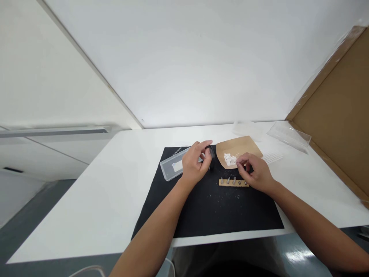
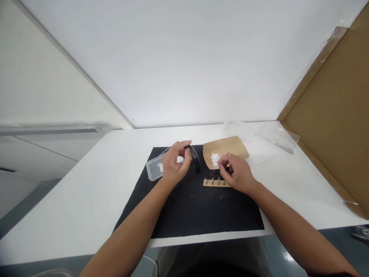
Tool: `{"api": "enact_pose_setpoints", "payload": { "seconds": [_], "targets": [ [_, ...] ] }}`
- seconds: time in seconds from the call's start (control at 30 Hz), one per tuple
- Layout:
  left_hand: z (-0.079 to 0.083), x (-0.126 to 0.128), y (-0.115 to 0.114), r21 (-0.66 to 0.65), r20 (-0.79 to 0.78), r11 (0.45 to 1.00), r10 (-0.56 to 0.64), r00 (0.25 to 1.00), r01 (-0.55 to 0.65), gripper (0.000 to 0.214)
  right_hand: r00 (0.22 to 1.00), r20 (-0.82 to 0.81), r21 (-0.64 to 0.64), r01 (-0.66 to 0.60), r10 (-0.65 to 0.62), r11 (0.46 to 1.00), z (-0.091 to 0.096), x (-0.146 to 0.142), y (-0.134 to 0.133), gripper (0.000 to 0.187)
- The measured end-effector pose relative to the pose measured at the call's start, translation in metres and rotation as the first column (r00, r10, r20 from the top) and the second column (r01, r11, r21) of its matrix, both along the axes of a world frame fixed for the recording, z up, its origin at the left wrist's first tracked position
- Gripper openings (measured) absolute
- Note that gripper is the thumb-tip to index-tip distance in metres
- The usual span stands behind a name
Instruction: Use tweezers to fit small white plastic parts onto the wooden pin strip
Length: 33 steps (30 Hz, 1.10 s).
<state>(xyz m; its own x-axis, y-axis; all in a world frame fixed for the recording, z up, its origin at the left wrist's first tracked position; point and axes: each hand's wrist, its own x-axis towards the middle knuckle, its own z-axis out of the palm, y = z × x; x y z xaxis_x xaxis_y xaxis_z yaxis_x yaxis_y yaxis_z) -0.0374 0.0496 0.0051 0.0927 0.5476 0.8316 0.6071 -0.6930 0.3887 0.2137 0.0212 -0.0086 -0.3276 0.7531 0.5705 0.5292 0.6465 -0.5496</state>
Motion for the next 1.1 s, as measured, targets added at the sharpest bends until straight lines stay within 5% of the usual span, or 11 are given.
{"api": "enact_pose_setpoints", "payload": {
  "seconds": [0.27, 0.53, 0.9, 1.1],
  "targets": [
    [-0.006, -0.001, -0.001, 0.031, -0.060, 0.994, 0.104, 0.993, -0.102, 0.029, 0.999, -0.032, 0.013, 0.012, -0.012, 1.000, 0.002, -0.001, 0.000, 0.005],
    [-0.021, 0.005, 0.001, -0.046, -0.142, 0.980, 0.187, 0.972, -0.196, 0.080, 1.000, -0.012, 0.019, -0.014, 0.015, 1.000, 0.005, -0.002, -0.001, 0.009],
    [-0.020, 0.007, 0.002, -0.126, -0.117, 0.978, 0.152, 0.981, -0.166, 0.057, 0.997, -0.055, 0.063, 0.062, -0.059, 0.996, 0.003, 0.000, 0.004, 0.004],
    [-0.016, 0.004, 0.002, -0.187, -0.116, 0.968, 0.149, 0.982, -0.169, 0.063, 0.988, -0.086, 0.125, 0.135, -0.125, 0.983, 0.001, 0.000, 0.001, 0.006]
  ]
}}
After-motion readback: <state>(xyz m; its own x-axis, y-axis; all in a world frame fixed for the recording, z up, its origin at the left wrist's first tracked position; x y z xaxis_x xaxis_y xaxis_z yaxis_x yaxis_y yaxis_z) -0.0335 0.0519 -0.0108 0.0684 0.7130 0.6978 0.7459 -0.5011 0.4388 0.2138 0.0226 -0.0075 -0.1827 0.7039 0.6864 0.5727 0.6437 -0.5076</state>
